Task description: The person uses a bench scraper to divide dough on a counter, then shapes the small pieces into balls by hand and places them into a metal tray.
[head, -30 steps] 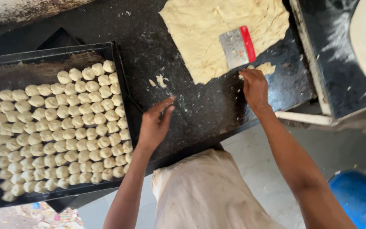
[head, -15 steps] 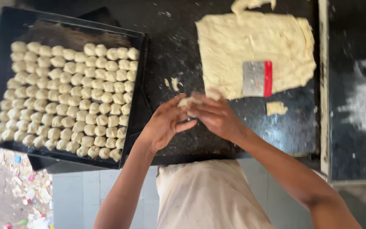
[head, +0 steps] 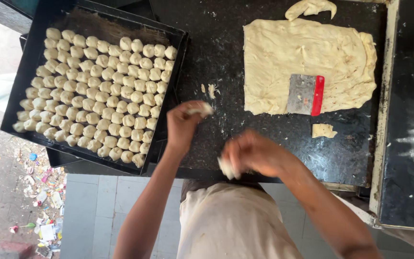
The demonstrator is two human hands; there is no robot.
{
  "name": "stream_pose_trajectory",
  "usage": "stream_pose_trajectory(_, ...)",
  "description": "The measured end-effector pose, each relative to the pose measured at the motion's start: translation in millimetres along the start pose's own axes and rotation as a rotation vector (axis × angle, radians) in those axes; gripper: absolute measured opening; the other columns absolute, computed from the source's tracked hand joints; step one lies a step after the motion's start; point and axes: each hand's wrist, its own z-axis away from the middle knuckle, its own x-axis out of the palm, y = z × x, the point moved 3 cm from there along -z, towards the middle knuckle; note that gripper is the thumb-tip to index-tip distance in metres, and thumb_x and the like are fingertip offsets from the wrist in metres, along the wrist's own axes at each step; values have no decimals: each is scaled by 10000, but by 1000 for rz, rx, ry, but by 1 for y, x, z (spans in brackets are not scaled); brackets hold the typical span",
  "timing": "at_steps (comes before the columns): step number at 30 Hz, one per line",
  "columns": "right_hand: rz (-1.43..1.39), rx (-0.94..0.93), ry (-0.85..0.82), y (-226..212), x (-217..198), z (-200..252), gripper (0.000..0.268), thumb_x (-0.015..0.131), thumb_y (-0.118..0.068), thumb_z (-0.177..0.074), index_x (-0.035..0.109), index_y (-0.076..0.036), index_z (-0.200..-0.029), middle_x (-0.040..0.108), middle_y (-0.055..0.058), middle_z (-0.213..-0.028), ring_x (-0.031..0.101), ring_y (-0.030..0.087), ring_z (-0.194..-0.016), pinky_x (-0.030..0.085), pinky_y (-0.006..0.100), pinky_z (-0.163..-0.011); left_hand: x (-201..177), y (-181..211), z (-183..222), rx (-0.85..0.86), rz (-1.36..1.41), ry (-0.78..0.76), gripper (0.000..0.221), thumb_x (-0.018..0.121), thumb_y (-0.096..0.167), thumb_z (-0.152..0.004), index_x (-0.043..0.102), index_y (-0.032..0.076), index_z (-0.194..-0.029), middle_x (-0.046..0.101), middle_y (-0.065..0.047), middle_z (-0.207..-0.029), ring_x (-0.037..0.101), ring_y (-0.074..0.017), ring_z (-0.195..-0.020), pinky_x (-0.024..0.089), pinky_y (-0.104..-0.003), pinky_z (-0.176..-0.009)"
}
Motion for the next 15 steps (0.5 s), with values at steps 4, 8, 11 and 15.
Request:
stream_pose_trajectory(4,93,186,740,1,-23,-18,616,724,-170,-897,493,-334,-1444,521,-132,-1360,602,12,-1196,595,309,-888,-8,8,-3,-73,0,-20,302,690,-24,-945,649,9,-1242,729,-136,-1172,717,-164,-1067,591,-271,-961)
stream_pose_trajectory(8,206,95,701,7,-8,-31,474,732,-120,-926,612,-184,-1380,643,75,-1284,650,188,-1061,550,320,-836,11,6,23,-242,27,-206,236,597,104,-999,620,16,-1217,717,-65,-1112,757,-171,-926,652,-305,-802)
stream_pose_trajectory(11,801,-155,587,-2,-1,-37,325,745,-50,-982,732,-56,-1307,665,120,-1208,636,216,-1090,559,333,-910,13,0,28,35,34,-295,142,614,67,-1165,616,-53,-1241,658,-101,-1124,615,-116,-1057,527,-246,-917)
stream_pose_trajectory(15,1586,-643,392,-18,31,-54,342,758,-4,-933,720,-49,-1270,684,76,-1270,629,260,-1242,583,373,-1045,-2,16,21,110,111,-191,268,636,78,-1066,487,1,-1274,658,-66,-1066,651,-121,-974,556,-269,-826)
